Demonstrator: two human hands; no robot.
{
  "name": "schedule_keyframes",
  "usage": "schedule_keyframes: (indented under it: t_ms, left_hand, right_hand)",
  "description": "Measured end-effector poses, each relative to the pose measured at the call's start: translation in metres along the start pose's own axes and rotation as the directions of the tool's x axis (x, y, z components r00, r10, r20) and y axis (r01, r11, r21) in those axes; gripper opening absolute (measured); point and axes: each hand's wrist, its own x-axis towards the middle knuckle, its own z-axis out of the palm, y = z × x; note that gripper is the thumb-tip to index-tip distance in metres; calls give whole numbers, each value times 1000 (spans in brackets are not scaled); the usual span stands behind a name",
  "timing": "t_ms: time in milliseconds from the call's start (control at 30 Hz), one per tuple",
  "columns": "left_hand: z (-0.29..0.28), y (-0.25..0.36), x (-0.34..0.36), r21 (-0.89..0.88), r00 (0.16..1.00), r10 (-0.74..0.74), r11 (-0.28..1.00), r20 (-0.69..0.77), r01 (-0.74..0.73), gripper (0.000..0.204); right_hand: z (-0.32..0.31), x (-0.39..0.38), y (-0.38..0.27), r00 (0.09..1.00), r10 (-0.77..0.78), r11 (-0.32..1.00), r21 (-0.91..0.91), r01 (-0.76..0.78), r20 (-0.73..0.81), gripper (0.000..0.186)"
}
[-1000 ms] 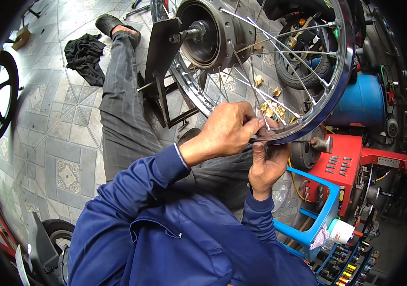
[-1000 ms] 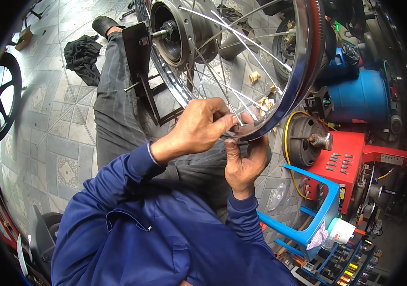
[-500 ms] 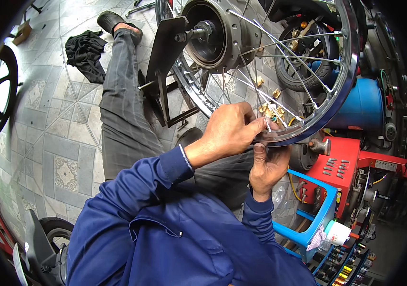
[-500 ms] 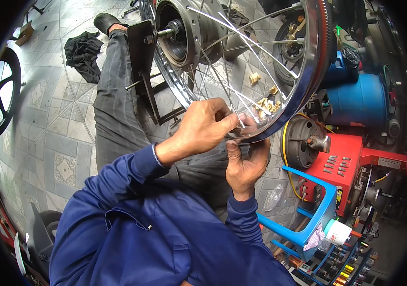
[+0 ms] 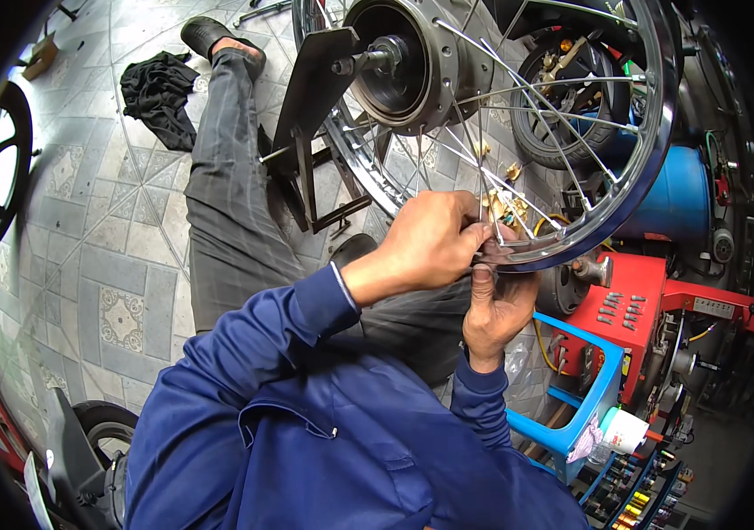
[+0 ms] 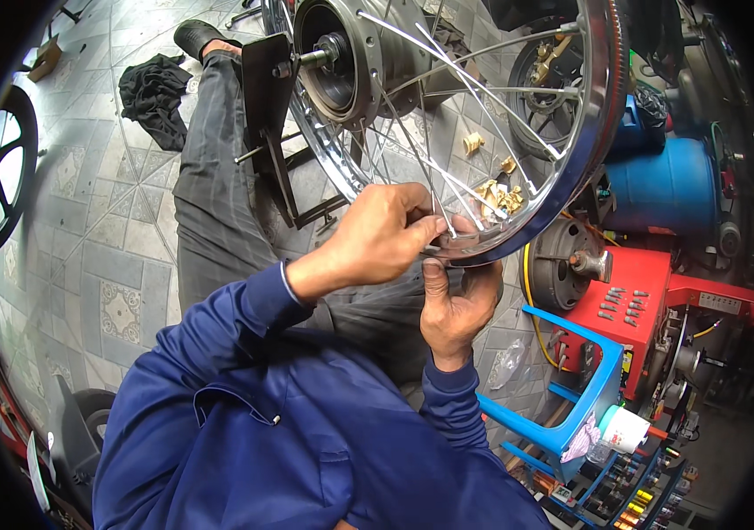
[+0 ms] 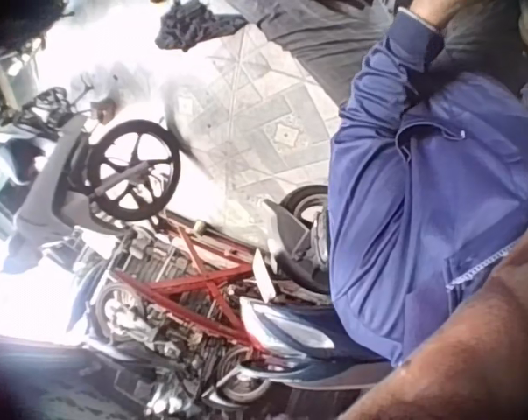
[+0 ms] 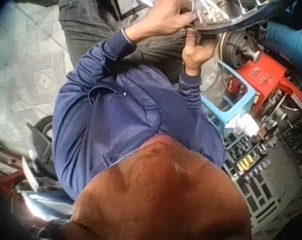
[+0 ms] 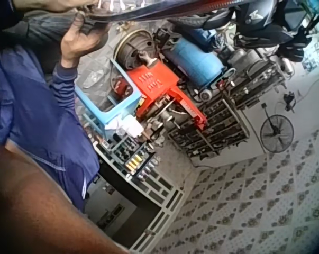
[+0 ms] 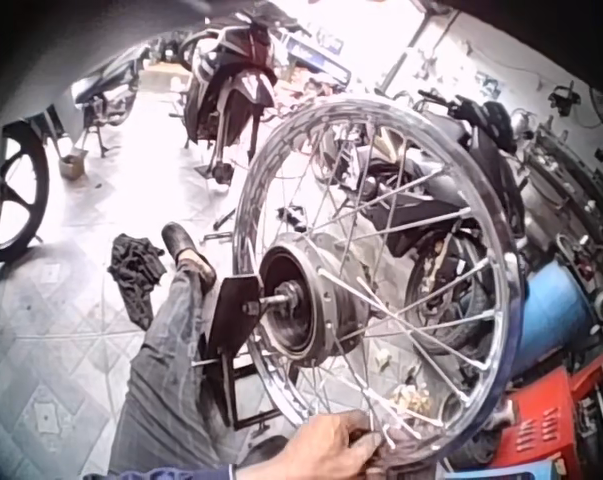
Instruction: Repairing or assembling spokes on a motorcycle wheel rim.
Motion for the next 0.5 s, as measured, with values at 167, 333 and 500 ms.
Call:
schedule_keyframes:
  t_ms: [167, 333, 500]
  left_hand:
    - [12, -4, -15, 218, 937, 170, 970, -305, -105, 18]
    - [13, 7, -17, -459, 997, -76, 885, 25, 79, 25]
    - [12, 8, -10, -265, 997, -74, 962, -33, 63, 27]
  right_hand:
    - [1, -2, 0, 1000, -14, 999, -46, 15, 15, 58]
    - [0, -6, 6, 999, -43, 997, -63, 42, -9, 54]
    - [-1, -7, 7, 1000, -19, 996, -88, 19, 2, 52]
